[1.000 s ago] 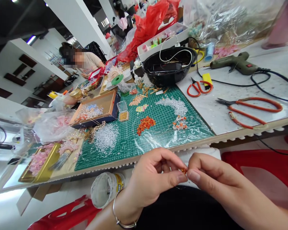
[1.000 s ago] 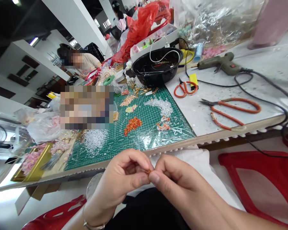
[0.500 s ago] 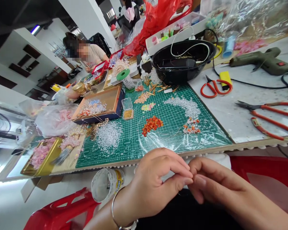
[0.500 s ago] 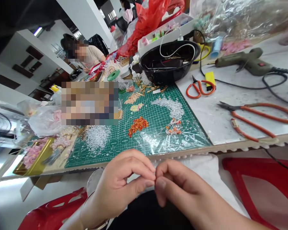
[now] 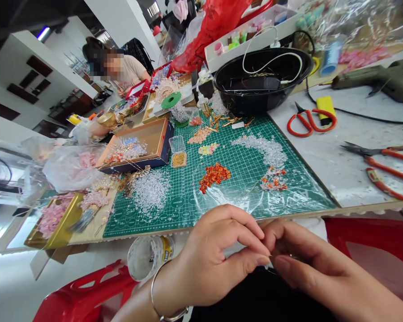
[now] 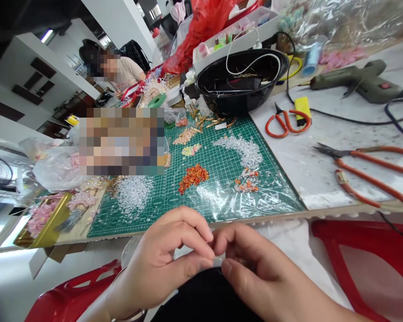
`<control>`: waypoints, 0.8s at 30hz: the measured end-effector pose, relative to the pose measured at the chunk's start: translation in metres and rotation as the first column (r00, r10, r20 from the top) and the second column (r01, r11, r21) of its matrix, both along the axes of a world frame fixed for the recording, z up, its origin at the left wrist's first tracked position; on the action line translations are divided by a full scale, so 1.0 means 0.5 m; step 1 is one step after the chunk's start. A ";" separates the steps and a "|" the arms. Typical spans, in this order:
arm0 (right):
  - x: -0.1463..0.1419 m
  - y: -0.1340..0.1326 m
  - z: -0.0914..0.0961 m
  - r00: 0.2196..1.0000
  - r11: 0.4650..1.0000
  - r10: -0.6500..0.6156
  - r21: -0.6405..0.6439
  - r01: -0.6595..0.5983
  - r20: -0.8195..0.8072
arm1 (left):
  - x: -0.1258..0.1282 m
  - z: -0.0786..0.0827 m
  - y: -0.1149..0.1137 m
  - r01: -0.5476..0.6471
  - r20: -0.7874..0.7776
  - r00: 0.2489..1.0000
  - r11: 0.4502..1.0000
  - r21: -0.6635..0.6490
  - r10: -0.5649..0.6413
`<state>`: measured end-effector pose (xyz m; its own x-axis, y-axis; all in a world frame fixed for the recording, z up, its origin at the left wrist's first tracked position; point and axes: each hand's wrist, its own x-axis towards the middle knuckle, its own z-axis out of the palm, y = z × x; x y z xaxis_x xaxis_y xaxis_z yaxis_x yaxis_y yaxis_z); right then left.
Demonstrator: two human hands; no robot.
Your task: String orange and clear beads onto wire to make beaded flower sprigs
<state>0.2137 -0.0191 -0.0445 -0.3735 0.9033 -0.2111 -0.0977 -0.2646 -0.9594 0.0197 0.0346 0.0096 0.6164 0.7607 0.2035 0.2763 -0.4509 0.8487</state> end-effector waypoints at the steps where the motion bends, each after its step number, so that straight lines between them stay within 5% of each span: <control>1: 0.000 0.001 -0.002 1.000 1.000 0.010 0.003 -0.010 -0.009 | 0.002 0.000 -0.001 0.006 -0.004 1.000 1.000 -0.015 -0.006; 7: 0.010 -0.001 -0.009 0.998 0.996 -0.058 0.062 0.057 0.015 | 0.004 0.004 0.014 0.061 -0.016 0.998 0.996 -0.062 -0.062; 10: 0.022 -0.004 -0.016 0.996 0.991 -0.092 0.096 0.090 0.017 | -0.034 0.003 0.092 -0.083 -0.218 0.970 0.989 0.119 0.107; 12: 0.029 -0.008 -0.023 0.996 0.991 -0.084 0.104 0.083 0.005 | -0.074 -0.003 0.173 -0.307 -0.473 0.748 0.875 0.374 0.465; 13: 0.032 -0.011 -0.026 0.997 0.992 -0.077 0.102 0.077 0.000 | -0.095 -0.008 0.215 -0.288 -0.616 0.570 0.834 0.470 0.544; 14: 0.034 -0.013 -0.029 0.997 0.993 -0.076 0.093 0.076 -0.002 | -0.114 -0.014 0.255 -0.272 -0.666 0.496 0.828 0.490 0.557; 18: 0.038 -0.021 -0.033 0.999 0.997 -0.044 0.063 0.044 -0.010 | -0.157 -0.044 0.359 -0.163 -0.797 0.354 0.871 0.463 0.490; 24: 0.040 -0.024 -0.027 1.000 1.000 0.026 0.010 -0.026 -0.003 | -0.162 -0.073 0.401 -0.057 -0.900 0.242 0.932 0.358 0.361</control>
<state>0.2339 -0.0312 -0.0580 -0.3975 0.8954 -0.2006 -0.0938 -0.2571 -0.9618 -0.0615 0.2350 -0.0267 0.3030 0.9243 -0.2321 0.9147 -0.3504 -0.2012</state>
